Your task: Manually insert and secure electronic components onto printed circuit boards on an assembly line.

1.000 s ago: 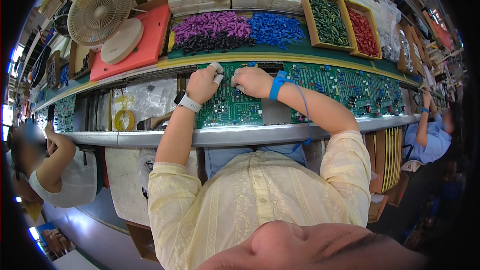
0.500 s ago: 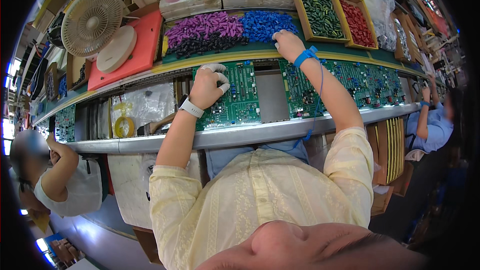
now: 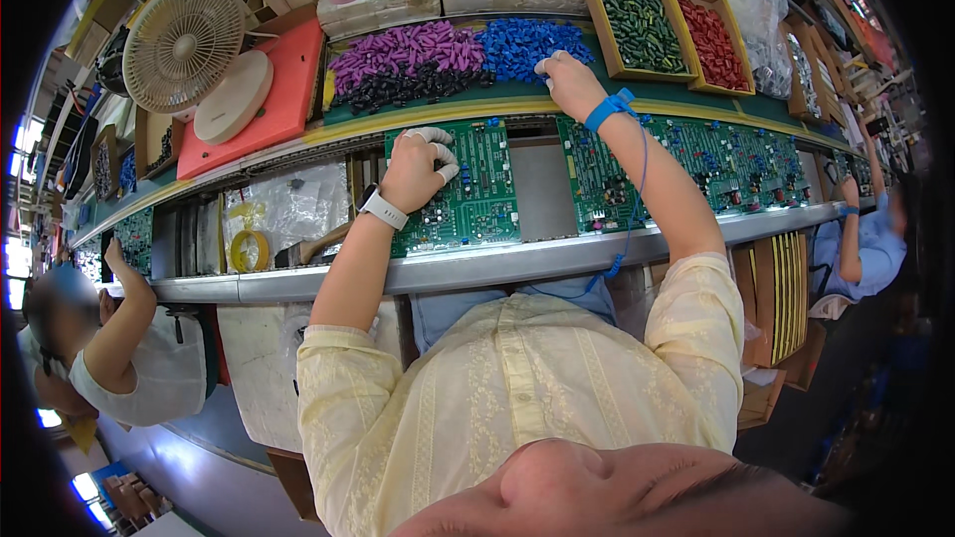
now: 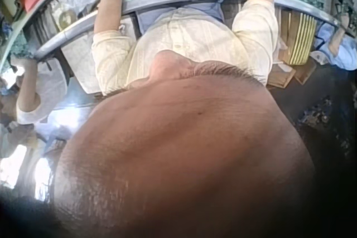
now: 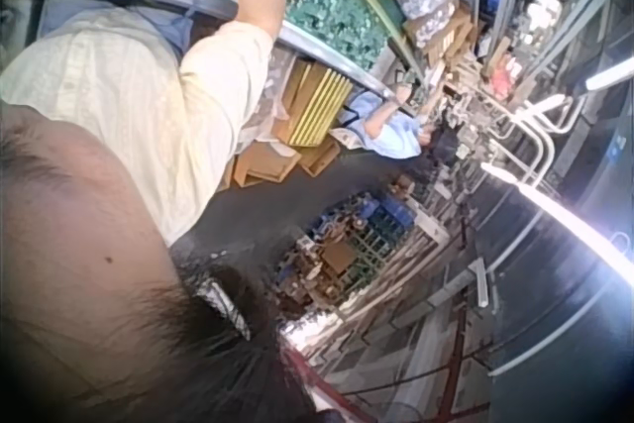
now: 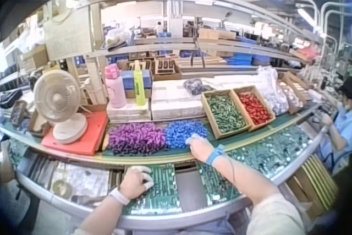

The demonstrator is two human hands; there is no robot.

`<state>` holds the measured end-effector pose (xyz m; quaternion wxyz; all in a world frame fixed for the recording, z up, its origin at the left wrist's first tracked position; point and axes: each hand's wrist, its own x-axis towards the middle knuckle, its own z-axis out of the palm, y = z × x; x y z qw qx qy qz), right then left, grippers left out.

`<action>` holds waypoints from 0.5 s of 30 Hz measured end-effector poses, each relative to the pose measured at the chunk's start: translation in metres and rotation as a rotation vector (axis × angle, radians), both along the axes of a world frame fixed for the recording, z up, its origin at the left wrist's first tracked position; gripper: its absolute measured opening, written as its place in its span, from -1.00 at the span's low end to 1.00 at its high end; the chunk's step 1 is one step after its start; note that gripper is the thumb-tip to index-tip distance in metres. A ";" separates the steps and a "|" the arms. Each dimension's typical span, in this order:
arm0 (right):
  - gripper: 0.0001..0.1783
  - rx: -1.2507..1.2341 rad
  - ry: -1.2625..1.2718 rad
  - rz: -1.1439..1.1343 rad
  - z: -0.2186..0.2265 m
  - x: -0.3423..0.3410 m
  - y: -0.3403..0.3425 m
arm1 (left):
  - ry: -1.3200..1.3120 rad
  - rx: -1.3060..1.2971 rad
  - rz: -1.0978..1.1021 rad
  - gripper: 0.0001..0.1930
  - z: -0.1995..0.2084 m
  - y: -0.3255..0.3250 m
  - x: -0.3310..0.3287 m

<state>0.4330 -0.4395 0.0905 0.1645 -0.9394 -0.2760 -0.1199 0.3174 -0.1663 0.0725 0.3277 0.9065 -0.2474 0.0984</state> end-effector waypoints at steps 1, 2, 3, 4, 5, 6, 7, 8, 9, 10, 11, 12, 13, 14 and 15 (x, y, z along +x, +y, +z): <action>-0.79 0.022 0.021 -0.005 0.006 -0.005 0.004 | 0.013 0.002 0.000 -0.93 0.000 0.000 0.000; -0.80 0.044 0.042 -0.010 0.010 -0.010 0.008 | 0.025 0.004 0.001 -0.93 0.001 0.001 -0.001; -0.80 0.044 0.042 -0.008 0.013 -0.013 0.012 | 0.025 0.005 0.003 -0.93 0.002 0.000 -0.001; -0.80 0.074 0.066 0.034 0.015 -0.016 0.017 | 0.032 0.016 -0.010 -0.93 0.005 -0.001 -0.002; -0.80 0.104 0.090 0.077 0.016 -0.019 0.021 | 0.038 0.027 -0.023 -0.93 0.007 -0.002 -0.002; -0.81 0.109 0.077 0.110 0.012 -0.021 0.025 | 0.035 0.030 -0.021 -0.93 0.007 -0.003 -0.002; -0.81 0.112 0.076 0.115 0.014 -0.027 0.032 | 0.021 0.046 -0.025 -0.91 0.007 -0.004 -0.003; -0.82 0.108 0.116 0.161 0.017 -0.034 0.041 | 0.008 0.063 -0.026 -0.89 0.008 -0.003 -0.004; -0.83 0.104 0.155 0.208 0.019 -0.040 0.048 | 0.006 0.068 -0.018 -0.89 0.009 -0.001 -0.004; -0.84 0.100 0.151 0.259 0.015 -0.042 0.054 | 0.038 0.018 -0.041 -0.84 0.011 0.002 -0.002; -0.83 0.103 0.168 0.290 0.013 -0.046 0.059 | 0.070 -0.033 -0.065 -0.80 0.015 0.004 0.000; -0.82 0.104 0.202 0.323 0.012 -0.049 0.063 | 0.138 -0.093 -0.055 -0.76 0.022 0.010 0.006; -0.81 0.100 0.239 0.356 0.011 -0.051 0.068 | 0.131 -0.098 0.000 -0.77 0.025 0.019 0.017; -0.81 0.100 0.235 0.362 0.011 -0.054 0.073 | 0.116 -0.086 0.114 -0.78 0.033 0.027 0.028; -0.80 0.089 0.263 0.395 0.011 -0.055 0.078 | 0.100 -0.076 0.227 -0.78 0.040 0.035 0.043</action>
